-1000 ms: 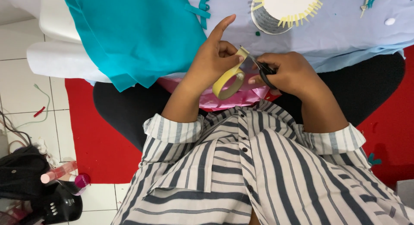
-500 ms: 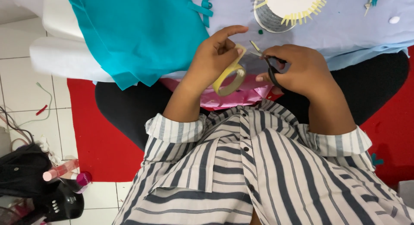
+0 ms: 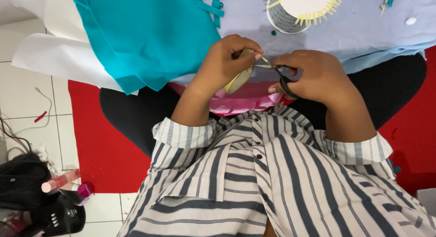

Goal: The person is cutting thin strips of yellow ribbon and blue fabric using scissors for a handicraft project.

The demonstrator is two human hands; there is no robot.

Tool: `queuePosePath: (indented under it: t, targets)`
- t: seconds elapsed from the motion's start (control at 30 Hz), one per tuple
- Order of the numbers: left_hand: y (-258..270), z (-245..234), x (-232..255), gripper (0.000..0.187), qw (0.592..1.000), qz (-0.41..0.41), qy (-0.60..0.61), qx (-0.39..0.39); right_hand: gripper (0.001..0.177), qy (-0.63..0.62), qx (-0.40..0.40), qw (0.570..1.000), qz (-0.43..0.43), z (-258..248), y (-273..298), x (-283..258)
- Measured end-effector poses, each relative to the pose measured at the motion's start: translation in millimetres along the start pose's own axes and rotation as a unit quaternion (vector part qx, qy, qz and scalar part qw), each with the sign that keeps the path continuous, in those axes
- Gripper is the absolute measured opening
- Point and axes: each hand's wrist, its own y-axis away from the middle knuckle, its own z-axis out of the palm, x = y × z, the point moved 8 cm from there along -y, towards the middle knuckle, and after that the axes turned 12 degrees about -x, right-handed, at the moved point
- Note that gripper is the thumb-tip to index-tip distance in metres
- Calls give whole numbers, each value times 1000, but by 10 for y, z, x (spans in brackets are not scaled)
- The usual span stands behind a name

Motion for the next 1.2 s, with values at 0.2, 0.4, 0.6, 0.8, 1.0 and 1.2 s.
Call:
queuePosePath:
  t: [0.2,0.4,0.6,0.8,1.0,1.2]
  targets:
    - [-12,-1,13,12,999,30,-9,-12,60,-79,-65,994,30,37,-53,25]
    - [-27,21,-7,11,999,51,-14,-5,60,-127,-88,984,84,35,-30,34]
    - [-47,52,31,9,998,41,-53,-1,56,-110,-112,982,103,37,-34,55]
    - [-90,70,-153,9,999,51,-9,-8,63,-195,-182,961,70,236,-101,327]
    - [-174,122,-394,13,985,-49,158,53,55,-228,-247,941,45,-10,1,353]
    - [-320,252,-348,30,917,-111,374,83,35,-155,-37,976,-147,-1187,47,144]
